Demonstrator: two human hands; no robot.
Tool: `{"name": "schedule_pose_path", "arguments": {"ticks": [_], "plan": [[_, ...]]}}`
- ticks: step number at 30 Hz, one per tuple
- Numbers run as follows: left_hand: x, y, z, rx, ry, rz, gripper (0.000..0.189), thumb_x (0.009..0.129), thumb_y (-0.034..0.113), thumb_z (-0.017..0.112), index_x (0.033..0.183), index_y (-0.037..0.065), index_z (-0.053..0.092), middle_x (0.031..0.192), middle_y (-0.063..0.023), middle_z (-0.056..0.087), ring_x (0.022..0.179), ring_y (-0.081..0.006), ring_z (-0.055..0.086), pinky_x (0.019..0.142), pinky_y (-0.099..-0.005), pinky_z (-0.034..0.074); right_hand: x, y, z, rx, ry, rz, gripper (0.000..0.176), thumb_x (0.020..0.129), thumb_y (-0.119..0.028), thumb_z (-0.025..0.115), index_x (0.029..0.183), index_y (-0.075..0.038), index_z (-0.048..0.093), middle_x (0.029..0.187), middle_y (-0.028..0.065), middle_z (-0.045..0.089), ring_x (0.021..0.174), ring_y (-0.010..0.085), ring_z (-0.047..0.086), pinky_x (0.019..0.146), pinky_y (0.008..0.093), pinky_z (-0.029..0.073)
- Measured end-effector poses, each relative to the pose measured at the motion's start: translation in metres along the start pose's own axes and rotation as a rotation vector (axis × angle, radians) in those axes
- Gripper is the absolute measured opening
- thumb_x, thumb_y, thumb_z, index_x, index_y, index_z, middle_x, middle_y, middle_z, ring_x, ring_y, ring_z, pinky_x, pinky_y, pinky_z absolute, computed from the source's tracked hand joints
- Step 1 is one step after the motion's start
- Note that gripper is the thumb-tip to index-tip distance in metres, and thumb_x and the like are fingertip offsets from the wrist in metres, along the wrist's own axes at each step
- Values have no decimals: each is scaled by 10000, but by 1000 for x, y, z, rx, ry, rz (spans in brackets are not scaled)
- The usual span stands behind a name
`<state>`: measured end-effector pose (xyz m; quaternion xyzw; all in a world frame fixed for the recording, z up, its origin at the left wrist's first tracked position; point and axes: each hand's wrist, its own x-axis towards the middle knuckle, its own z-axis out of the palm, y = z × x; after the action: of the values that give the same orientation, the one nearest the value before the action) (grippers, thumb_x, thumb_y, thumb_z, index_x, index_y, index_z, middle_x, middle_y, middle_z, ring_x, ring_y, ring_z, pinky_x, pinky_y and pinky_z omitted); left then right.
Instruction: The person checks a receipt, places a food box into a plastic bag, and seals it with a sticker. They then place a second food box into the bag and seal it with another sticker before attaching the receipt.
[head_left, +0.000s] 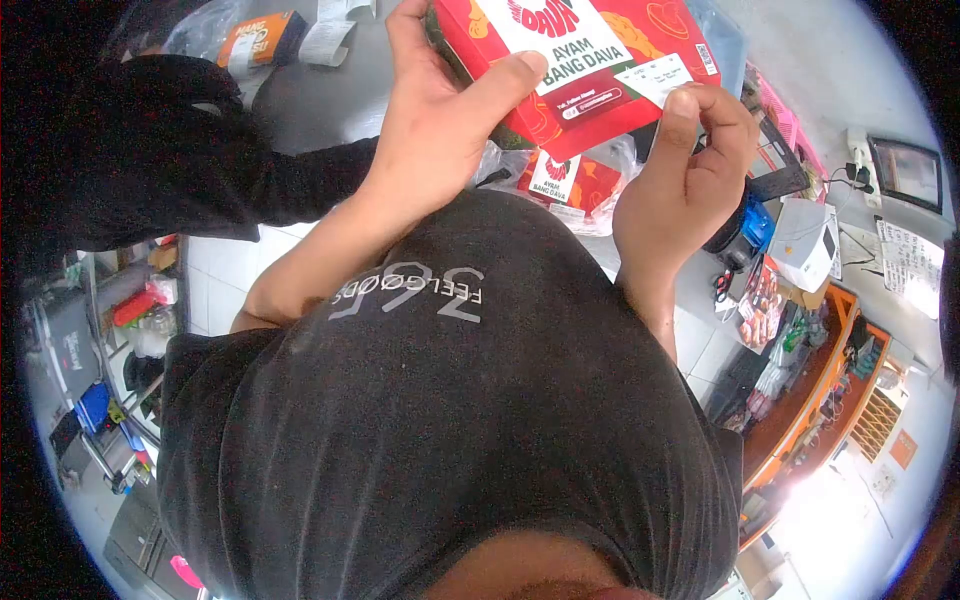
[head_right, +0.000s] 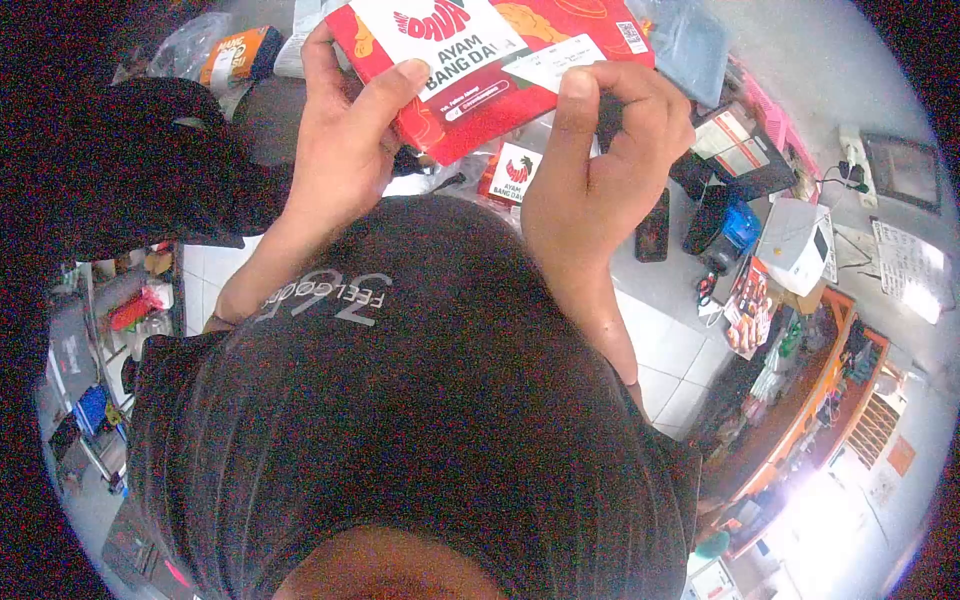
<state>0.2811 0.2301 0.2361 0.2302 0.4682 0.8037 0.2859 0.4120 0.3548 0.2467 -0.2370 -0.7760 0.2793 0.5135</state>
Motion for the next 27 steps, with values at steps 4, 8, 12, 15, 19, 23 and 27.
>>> {"name": "schedule_pose_path", "arguments": {"ticks": [4, 8, 12, 15, 19, 23, 27], "plan": [[-5, 5, 7, -87, 15, 59, 602, 979, 41, 663, 1484, 48, 335, 1283, -165, 603, 1172, -242, 639, 969, -409, 568, 1, 1, 0, -18, -1, 16, 145, 969, -176, 711, 1016, -51, 656, 1047, 87, 655, 1039, 255, 565, 966, 388, 392], [-2, -10, 0, -18, 78, -29, 678, 972, 49, 669, 1495, 95, 239, 1364, -185, 539, 1248, -302, 619, 1009, -482, 578, 1, 2, 1, -32, 22, 18, 156, 972, -186, 710, 1027, -48, 661, 1053, 97, 649, 1042, 257, 564, 966, 387, 400], [-2, -13, -2, -9, 68, -29, 694, 969, 23, 667, 1494, 109, 221, 1358, -182, 529, 1248, -294, 613, 1014, -469, 576, -1, 5, 2, 4, 42, 47, 159, 983, -193, 700, 1032, -46, 662, 1058, 113, 639, 1044, 254, 564, 963, 385, 407], [-2, -15, 0, -14, 85, -13, 694, 966, 15, 668, 1491, 114, 225, 1353, -185, 533, 1241, -286, 616, 1012, -464, 578, -3, 4, 7, 129, 78, 121, 161, 994, -195, 688, 1032, -40, 661, 1064, 119, 632, 1045, 252, 565, 959, 382, 412], [-2, -14, 0, 16, 81, -20, 701, 963, 7, 669, 1494, 112, 223, 1345, -189, 538, 1237, -282, 617, 1014, -461, 577, -3, 3, 9, 199, 97, 196, 170, 1004, -195, 676, 1031, -28, 657, 1068, 123, 627, 1043, 252, 568, 956, 380, 421], [0, -20, -4, 30, 71, 15, 703, 961, 8, 675, 1493, 104, 226, 1341, -188, 541, 1224, -278, 623, 1005, -450, 581, -2, 4, 9, 205, 100, 239, 185, 1011, -196, 665, 1038, -14, 654, 1068, 130, 626, 1030, 255, 576, 953, 377, 433], [-2, -22, 1, 4, 94, 19, 704, 960, 20, 685, 1491, 94, 228, 1337, -186, 543, 1212, -276, 628, 1001, -432, 579, -1, 3, 8, 198, 95, 307, 209, 1023, -206, 651, 1044, 2, 654, 1069, 134, 627, 1013, 242, 589, 950, 360, 446]]}}
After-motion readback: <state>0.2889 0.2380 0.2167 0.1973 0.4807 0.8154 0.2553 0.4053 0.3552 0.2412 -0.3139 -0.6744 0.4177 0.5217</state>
